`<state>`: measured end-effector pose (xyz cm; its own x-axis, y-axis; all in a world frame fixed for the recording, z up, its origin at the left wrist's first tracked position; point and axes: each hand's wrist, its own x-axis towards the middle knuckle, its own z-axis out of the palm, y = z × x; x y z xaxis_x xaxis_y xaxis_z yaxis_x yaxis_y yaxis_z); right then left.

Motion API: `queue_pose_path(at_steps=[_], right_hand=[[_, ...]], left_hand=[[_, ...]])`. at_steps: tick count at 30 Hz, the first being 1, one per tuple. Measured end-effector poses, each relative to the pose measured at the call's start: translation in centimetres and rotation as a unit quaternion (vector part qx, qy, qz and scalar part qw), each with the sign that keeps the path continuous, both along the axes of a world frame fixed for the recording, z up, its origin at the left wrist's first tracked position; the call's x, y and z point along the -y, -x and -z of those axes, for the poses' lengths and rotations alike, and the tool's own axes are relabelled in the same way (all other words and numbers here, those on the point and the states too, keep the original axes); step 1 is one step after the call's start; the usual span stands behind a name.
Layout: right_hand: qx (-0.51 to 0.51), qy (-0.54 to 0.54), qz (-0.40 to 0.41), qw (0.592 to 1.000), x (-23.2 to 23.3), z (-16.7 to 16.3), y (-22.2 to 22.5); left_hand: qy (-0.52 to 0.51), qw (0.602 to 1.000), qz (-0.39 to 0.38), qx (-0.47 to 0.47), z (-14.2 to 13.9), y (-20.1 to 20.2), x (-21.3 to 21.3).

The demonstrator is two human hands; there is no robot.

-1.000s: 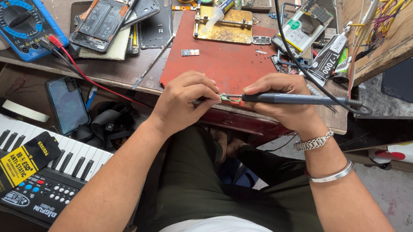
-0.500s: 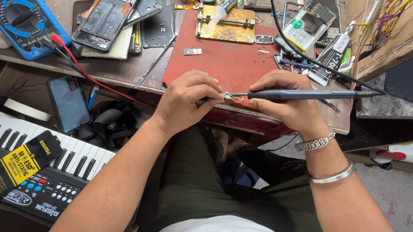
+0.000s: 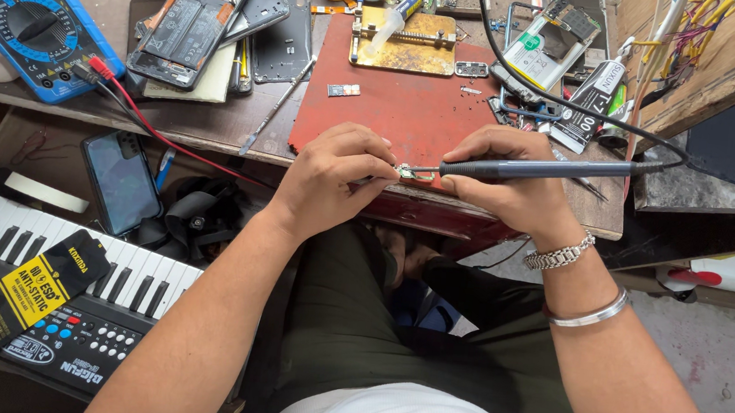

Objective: The person disassembles a smartphone, lifting the back cover and prying out the battery, then sets the phone aside and works on a small circuit board. They use a soldering iron to solder components on the board, repositioning it repeatedly on the work mat.

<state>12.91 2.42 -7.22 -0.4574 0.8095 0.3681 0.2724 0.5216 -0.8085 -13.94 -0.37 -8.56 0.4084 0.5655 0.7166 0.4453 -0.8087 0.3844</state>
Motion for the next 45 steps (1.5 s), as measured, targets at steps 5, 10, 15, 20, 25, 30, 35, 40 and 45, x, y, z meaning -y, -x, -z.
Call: queue_pose_path(at_steps=[5, 10, 15, 20, 25, 30, 35, 40, 45], right_hand=[[-0.009, 0.008, 0.004, 1.0, 0.04, 0.1, 0.02], [-0.01, 0.027, 0.015, 0.999, 0.19, 0.12, 0.03], [0.011, 0.01, 0.023, 1.0, 0.18, 0.1, 0.05], [0.0, 0.01, 0.013, 1.0, 0.13, 0.29, 0.11], [-0.001, 0.006, 0.016, 1.0, 0.07, 0.45, 0.08], [0.007, 0.003, 0.019, 1.0, 0.08, 0.42, 0.02], [0.002, 0.013, 0.02, 1.0, 0.18, 0.38, 0.01], [0.007, -0.002, 0.019, 1.0, 0.21, 0.38, 0.06], [0.0, 0.009, 0.017, 1.0, 0.26, 0.41, 0.15]], left_hand=[[0.006, 1.0, -0.005, 0.002, 0.04, 0.01, 0.06], [0.007, 1.0, -0.002, 0.002, 0.07, 0.07, 0.07], [0.009, 1.0, -0.001, 0.003, 0.09, 0.03, 0.07], [0.009, 1.0, -0.001, 0.0, 0.12, 0.09, 0.08], [0.008, 1.0, -0.005, 0.001, 0.15, 0.06, 0.08], [0.005, 1.0, -0.005, -0.001, 0.15, -0.01, 0.03], [0.01, 1.0, -0.008, -0.003, 0.17, -0.06, 0.13], [0.007, 1.0, -0.009, -0.003, 0.14, 0.0, 0.16], [0.003, 1.0, -0.011, -0.003, 0.11, -0.04, 0.16]])
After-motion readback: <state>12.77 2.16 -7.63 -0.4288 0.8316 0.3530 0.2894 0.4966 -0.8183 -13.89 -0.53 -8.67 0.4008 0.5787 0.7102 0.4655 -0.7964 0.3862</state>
